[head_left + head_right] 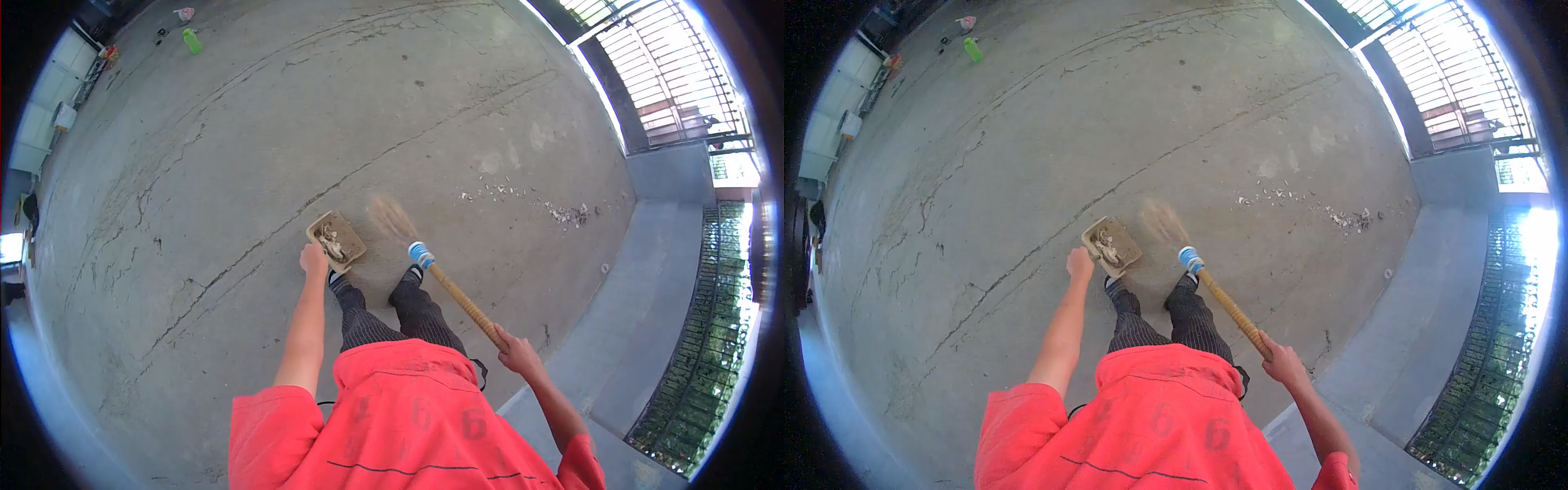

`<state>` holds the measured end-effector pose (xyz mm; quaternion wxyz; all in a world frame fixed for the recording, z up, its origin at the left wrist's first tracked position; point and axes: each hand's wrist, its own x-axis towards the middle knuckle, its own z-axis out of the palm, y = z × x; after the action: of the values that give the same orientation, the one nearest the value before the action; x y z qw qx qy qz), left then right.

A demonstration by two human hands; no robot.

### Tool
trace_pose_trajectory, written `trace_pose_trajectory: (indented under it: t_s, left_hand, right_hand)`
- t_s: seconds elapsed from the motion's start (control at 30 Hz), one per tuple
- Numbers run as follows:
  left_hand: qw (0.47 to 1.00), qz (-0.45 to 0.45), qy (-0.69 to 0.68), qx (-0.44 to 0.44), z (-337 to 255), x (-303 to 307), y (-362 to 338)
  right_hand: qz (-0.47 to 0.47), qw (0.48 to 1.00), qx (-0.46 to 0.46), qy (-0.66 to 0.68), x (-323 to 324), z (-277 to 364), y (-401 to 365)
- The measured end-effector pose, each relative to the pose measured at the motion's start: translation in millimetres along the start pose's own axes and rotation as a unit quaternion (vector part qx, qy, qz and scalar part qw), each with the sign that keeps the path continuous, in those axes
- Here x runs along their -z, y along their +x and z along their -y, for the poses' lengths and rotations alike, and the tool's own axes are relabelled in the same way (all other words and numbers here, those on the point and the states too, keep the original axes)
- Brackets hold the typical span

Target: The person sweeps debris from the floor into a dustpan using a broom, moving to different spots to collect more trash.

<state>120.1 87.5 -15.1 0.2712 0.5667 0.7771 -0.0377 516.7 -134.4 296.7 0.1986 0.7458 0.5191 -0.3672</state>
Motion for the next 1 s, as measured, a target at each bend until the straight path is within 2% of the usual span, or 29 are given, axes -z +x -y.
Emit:
trace_pose_trajectory:
  t_s: [0.13, 0.2, 0.23, 0.3, 0.4, 0.53, 0.63, 0.7, 0.83, 0.93, 1.0]
  left_hand:
    - [1.0, 0.006, -0.003, -0.012, 0, 8, -3]
    - [1.0, 0.01, 0.011, -0.014, -1, 11, -5]
    - [0.999, 0.016, 0.026, -0.02, -1, 13, -6]
    - [1.0, 0.021, 0.016, -0.016, -1, 17, -6]
    - [1.0, 0.023, 0.007, -0.008, 0, 20, -8]
    - [1.0, 0.02, 0.013, -0.01, 7, 17, -6]
    - [1.0, 0.015, 0.011, -0.017, 10, 13, -5]
    - [1.0, 0.018, 0.011, -0.017, 12, 12, -5]
    - [0.999, 0.041, 0.011, -0.016, 17, 15, -8]
    - [0.999, 0.027, 0.008, -0.015, 26, 10, -7]
    - [1.0, 0.018, -0.003, -0.014, 27, 9, -14]
  right_hand:
    - [-0.021, 0.999, 0.01, 0.036, -11, 3, 25]
    - [0.039, 0.992, -0.032, 0.116, -13, 16, 30]
    - [0.04, 0.992, -0.031, 0.118, -14, 19, 28]
    - [0.124, 0.982, -0.027, 0.142, -16, 25, 19]
    - [0.175, 0.978, -0.024, 0.108, -3, 34, -3]
    - [0.219, 0.966, -0.051, 0.127, 6, 38, -26]
    - [0.18, 0.976, -0.066, 0.106, 14, 37, -31]
    - [0.118, 0.982, -0.061, 0.134, 17, 37, -33]
    - [0.059, 0.982, -0.068, 0.166, 14, 46, -20]
    - [0.006, 0.986, -0.058, 0.155, -1, 51, 4]
    - [-0.049, 0.992, -0.018, 0.118, -24, 42, 26]
